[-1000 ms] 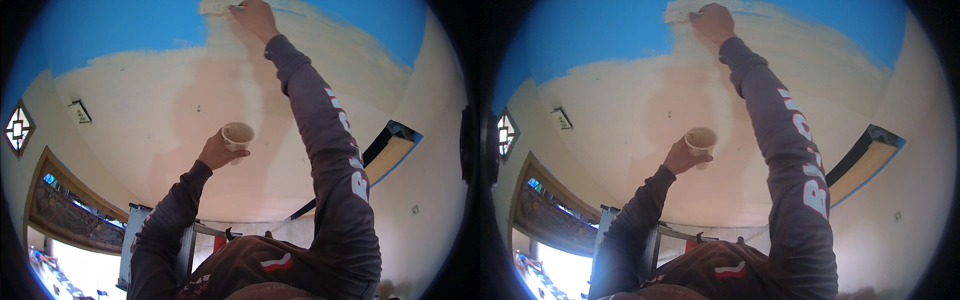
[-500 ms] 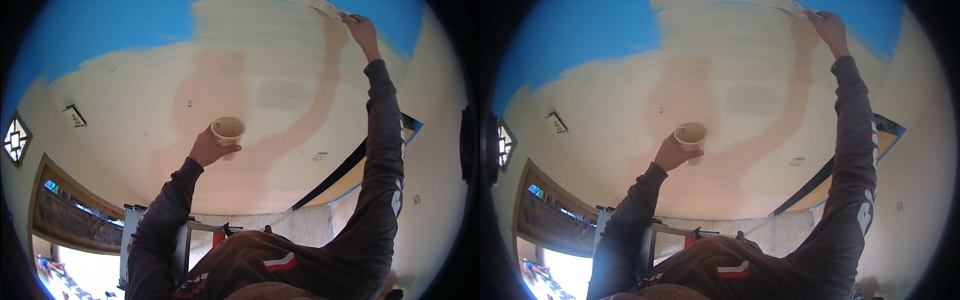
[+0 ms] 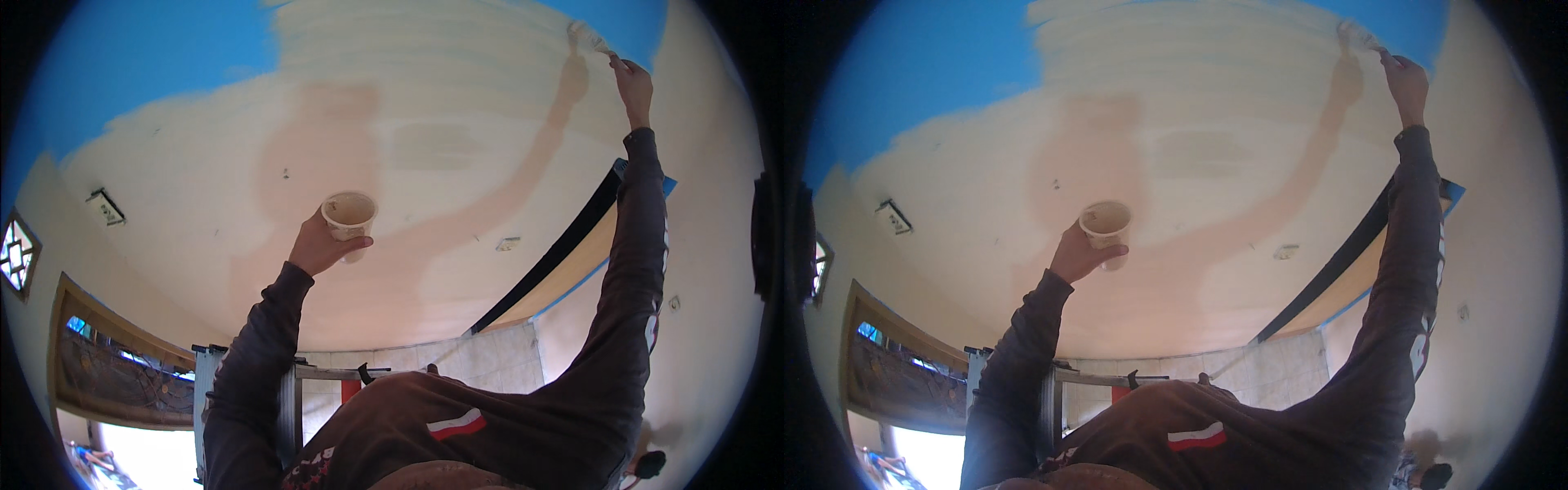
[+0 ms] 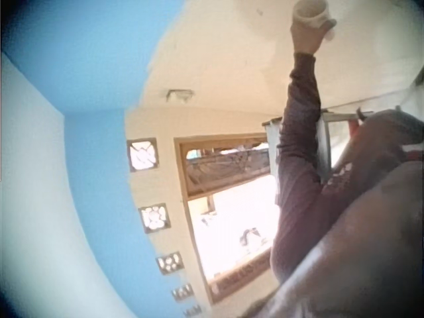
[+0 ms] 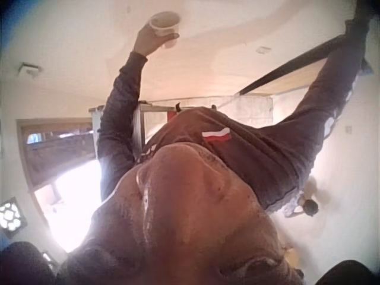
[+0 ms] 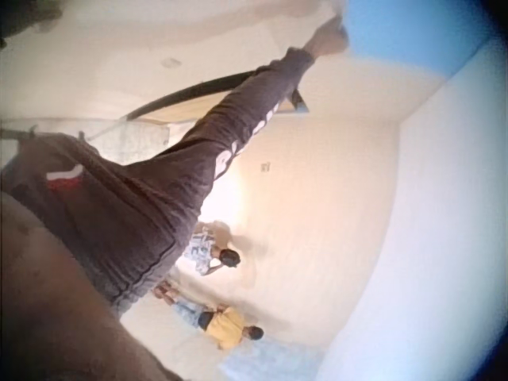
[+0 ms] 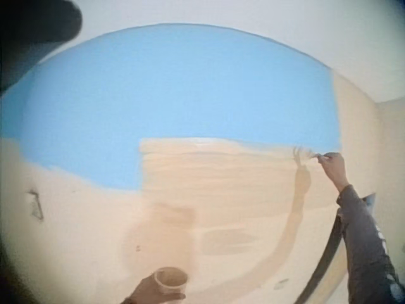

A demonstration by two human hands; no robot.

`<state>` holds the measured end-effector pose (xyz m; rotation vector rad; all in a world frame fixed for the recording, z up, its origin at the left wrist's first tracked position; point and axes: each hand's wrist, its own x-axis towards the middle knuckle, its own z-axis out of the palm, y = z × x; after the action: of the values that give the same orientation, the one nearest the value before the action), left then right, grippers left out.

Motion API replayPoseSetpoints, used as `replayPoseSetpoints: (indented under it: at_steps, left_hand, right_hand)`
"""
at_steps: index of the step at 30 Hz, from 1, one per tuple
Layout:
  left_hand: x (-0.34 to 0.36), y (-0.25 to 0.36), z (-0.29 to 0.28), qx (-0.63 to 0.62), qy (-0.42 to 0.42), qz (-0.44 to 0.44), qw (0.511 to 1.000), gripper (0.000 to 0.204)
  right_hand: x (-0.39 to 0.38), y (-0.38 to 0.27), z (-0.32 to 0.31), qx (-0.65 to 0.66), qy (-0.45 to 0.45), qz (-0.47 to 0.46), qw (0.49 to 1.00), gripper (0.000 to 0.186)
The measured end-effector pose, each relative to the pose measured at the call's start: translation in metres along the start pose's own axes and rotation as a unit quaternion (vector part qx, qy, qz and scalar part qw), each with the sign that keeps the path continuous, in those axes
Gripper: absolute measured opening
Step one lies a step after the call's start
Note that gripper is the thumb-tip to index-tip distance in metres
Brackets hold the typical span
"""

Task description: The person paints a ceiling with white paint using a small brush and a plastic cup. They repeatedly dip the brush into the cup and apply paint to the ceiling surface in a room with blue-painted edges.

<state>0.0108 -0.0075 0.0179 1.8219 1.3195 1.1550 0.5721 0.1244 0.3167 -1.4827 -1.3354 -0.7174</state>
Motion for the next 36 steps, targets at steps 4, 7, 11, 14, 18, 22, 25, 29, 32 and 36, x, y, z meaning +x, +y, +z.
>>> replayPoseSetpoints:
  at_steps: [4, 7, 11, 14, 18, 22, 25, 29, 32, 36]
  left_hand:
    - [0.006, -0.001, 0.005, 0.018, -0.013, 0.010, 1.000, 0.078]
    - [0.001, -0.001, 0.000, 0.019, -0.003, -0.006, 1.000, 0.077]
    - [-0.001, 0.000, 0.000, 0.016, 0.001, -0.003, 1.000, 0.080]
    - [0.001, -0.004, 0.002, 0.025, 0.003, 0.005, 1.000, 0.082]
    - [0.004, -0.006, 0.001, 0.041, 0.003, 0.013, 0.999, 0.084]
    - [0.002, -0.002, -0.001, 0.041, -0.006, 0.001, 0.999, 0.081]
    - [0.001, -0.003, -0.002, 0.041, 0.003, 0.007, 0.999, 0.076]
    - [0.001, -0.004, 0.001, 0.040, 0.004, 0.006, 0.999, 0.076]
    - [0.002, 0.001, 0.004, 0.036, -0.005, 0.006, 0.999, 0.076]
    - [0.001, -0.002, 0.001, 0.042, 0.002, -0.012, 0.999, 0.082]
  right_hand:
    - [-0.016, -0.080, -0.010, 0.125, -0.002, -0.057, 0.990, 0.052]
    - [-0.022, -0.168, 0.031, 0.217, -0.059, -0.140, 0.964, 0.053]
    - [-0.060, -0.309, 0.044, 0.279, -0.118, -0.168, 0.938, 0.046]
    - [-0.073, -0.379, 0.074, 0.363, -0.129, -0.208, 0.899, 0.047]
    - [-0.075, -0.443, 0.109, 0.374, -0.102, -0.249, 0.888, 0.045]
    - [-0.083, -0.457, 0.114, 0.368, -0.111, -0.197, 0.902, 0.044]
    - [-0.075, -0.440, 0.111, 0.363, -0.109, -0.182, 0.908, 0.044]
    - [-0.051, -0.378, 0.095, 0.312, -0.118, -0.173, 0.927, 0.045]
    - [-0.019, -0.297, 0.101, 0.227, 0.003, -0.189, 0.955, 0.049]
    - [0.008, -0.208, 0.068, 0.169, -0.049, -0.121, 0.977, 0.051]
